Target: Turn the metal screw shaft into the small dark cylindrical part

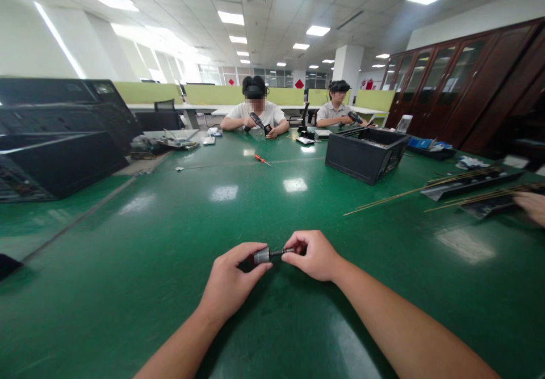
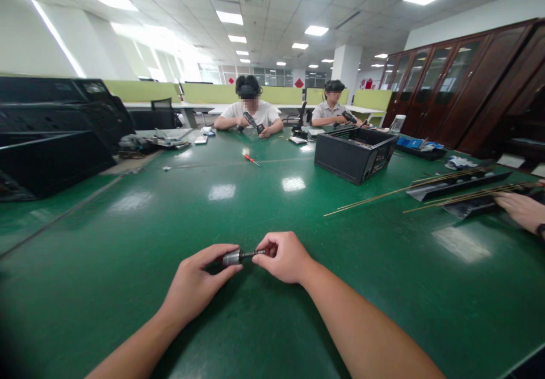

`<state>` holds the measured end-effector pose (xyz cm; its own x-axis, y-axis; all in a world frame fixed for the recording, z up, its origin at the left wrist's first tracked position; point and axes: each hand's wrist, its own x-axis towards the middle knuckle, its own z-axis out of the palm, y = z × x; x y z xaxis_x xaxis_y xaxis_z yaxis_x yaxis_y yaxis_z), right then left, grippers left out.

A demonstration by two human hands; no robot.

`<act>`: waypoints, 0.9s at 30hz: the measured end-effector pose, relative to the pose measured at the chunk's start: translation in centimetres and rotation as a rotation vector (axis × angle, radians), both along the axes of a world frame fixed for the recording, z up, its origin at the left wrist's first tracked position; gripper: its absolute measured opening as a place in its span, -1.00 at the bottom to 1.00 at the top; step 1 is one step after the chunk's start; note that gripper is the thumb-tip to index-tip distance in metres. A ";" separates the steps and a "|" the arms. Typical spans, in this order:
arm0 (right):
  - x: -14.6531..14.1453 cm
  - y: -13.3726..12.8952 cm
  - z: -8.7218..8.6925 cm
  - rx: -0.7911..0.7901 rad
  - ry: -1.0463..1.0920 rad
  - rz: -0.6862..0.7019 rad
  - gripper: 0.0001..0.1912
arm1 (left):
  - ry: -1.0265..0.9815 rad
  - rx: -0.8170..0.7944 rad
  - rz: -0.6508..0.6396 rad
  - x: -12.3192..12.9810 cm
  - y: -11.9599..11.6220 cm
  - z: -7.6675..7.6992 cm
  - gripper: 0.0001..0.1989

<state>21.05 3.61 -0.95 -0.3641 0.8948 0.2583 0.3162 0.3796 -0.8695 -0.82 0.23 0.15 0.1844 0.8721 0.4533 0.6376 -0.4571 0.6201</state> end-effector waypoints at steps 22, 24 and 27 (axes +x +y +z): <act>0.1 0.2 -0.2 0.007 0.003 -0.001 -0.87 | -0.003 0.008 0.002 -0.1 -0.1 0.0 -0.73; 0.2 0.2 -0.2 0.006 0.001 0.003 -0.87 | -0.004 0.009 0.001 -0.1 -0.1 0.0 -0.73; 0.2 0.2 -0.2 0.012 0.005 0.003 -0.87 | -0.008 0.008 0.002 0.0 -0.1 0.0 -0.73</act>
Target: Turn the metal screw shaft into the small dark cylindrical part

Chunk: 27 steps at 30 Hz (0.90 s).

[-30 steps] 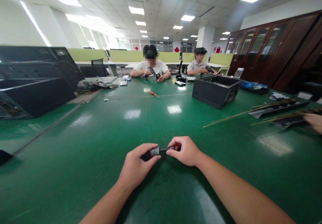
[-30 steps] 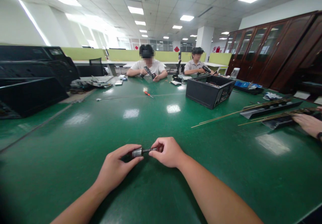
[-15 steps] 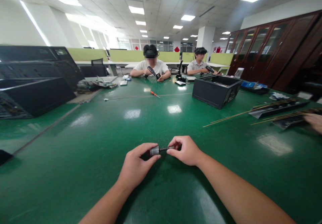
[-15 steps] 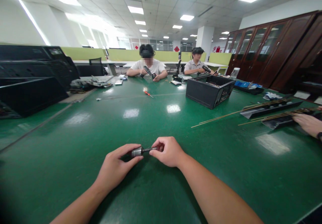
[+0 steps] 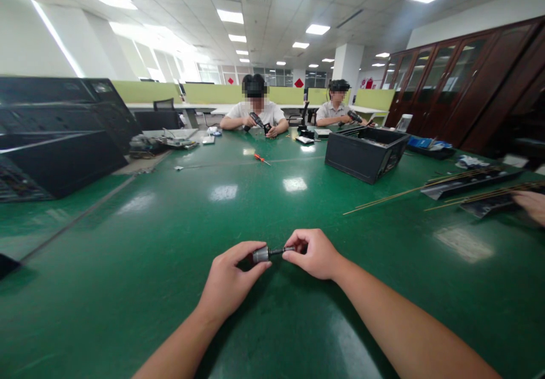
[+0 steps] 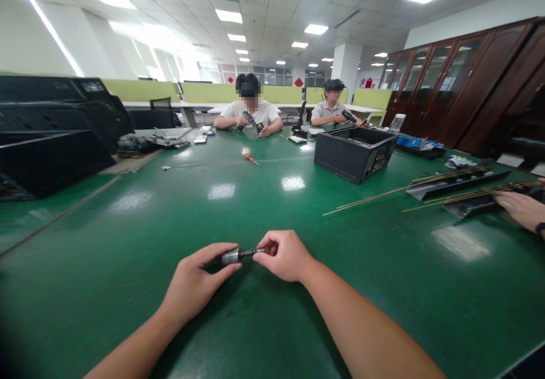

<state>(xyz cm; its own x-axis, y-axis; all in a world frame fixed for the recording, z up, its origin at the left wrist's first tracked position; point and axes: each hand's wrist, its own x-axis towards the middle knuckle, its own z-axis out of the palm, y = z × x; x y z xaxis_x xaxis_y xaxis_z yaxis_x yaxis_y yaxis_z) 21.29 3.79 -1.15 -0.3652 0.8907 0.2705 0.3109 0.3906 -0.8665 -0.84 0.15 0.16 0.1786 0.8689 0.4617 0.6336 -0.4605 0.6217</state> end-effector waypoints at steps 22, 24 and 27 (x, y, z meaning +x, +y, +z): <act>0.2 0.1 0.0 0.027 0.025 -0.017 -0.88 | -0.022 -0.053 0.012 -0.1 0.1 -0.2 -0.72; 0.2 0.1 0.0 0.027 0.027 -0.015 -0.89 | -0.021 -0.055 0.011 -0.1 0.1 -0.2 -0.72; 0.3 0.1 0.0 0.027 0.027 -0.015 -0.89 | -0.027 -0.056 0.009 -0.1 0.1 -0.2 -0.73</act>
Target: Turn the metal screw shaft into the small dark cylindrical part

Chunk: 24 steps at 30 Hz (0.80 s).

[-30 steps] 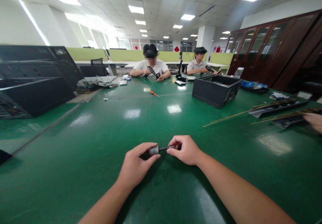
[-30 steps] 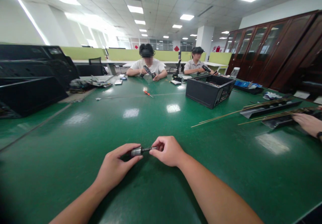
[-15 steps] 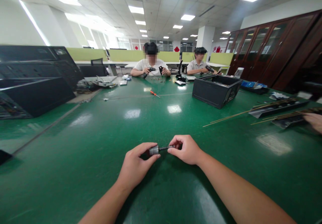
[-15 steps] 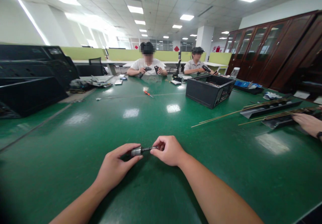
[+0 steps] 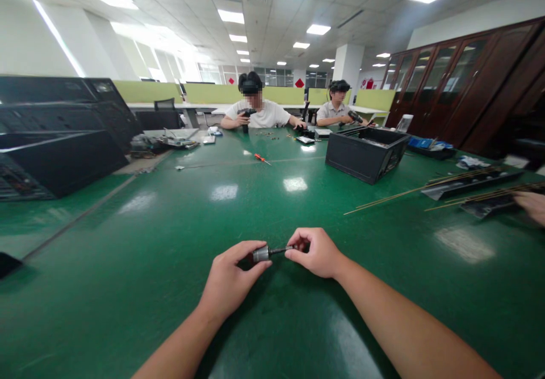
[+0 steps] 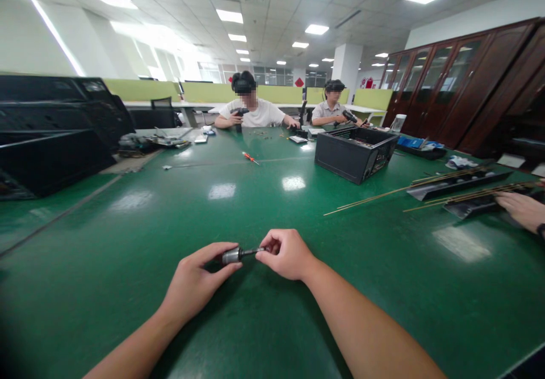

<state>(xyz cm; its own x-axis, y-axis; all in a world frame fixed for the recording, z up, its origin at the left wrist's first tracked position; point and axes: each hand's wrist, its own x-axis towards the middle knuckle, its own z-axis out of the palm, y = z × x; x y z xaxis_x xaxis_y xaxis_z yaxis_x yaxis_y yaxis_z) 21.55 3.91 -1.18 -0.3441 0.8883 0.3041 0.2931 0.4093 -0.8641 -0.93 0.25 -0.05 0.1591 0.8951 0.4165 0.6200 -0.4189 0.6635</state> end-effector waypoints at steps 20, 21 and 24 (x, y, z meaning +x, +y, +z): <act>0.1 0.0 0.1 0.001 0.006 -0.002 -0.89 | -0.009 -0.005 0.010 -0.1 0.0 -0.1 -0.72; 0.1 0.0 0.0 0.000 0.006 0.000 -0.89 | -0.005 -0.002 0.009 -0.1 0.0 0.0 -0.72; 0.2 0.0 -0.1 -0.001 0.011 0.004 -0.90 | 0.006 0.002 0.012 -0.1 -0.1 0.1 -0.73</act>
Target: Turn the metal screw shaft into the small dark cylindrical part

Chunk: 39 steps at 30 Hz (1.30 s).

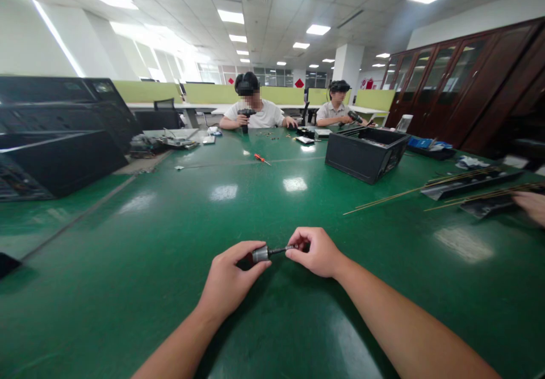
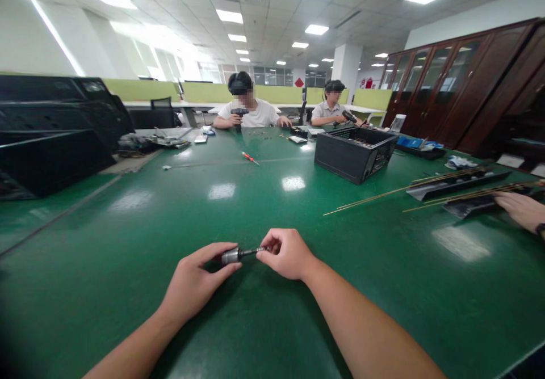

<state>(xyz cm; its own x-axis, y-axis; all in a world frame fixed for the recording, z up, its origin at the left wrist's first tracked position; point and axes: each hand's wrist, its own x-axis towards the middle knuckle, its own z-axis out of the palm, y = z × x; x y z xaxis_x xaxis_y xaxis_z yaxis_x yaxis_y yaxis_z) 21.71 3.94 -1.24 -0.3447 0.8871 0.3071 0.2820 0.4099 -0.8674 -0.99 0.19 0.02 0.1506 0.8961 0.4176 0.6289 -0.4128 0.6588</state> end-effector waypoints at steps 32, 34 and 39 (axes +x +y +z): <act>0.2 0.4 0.1 -0.004 0.006 -0.003 -0.91 | 0.020 0.016 0.006 -0.1 0.1 0.0 -0.73; 0.2 0.4 0.1 -0.004 0.008 -0.005 -0.91 | 0.019 0.017 0.004 -0.1 0.1 -0.1 -0.73; 0.2 0.3 0.2 -0.009 0.003 -0.011 -0.92 | 0.019 0.016 0.005 -0.1 0.0 0.1 -0.72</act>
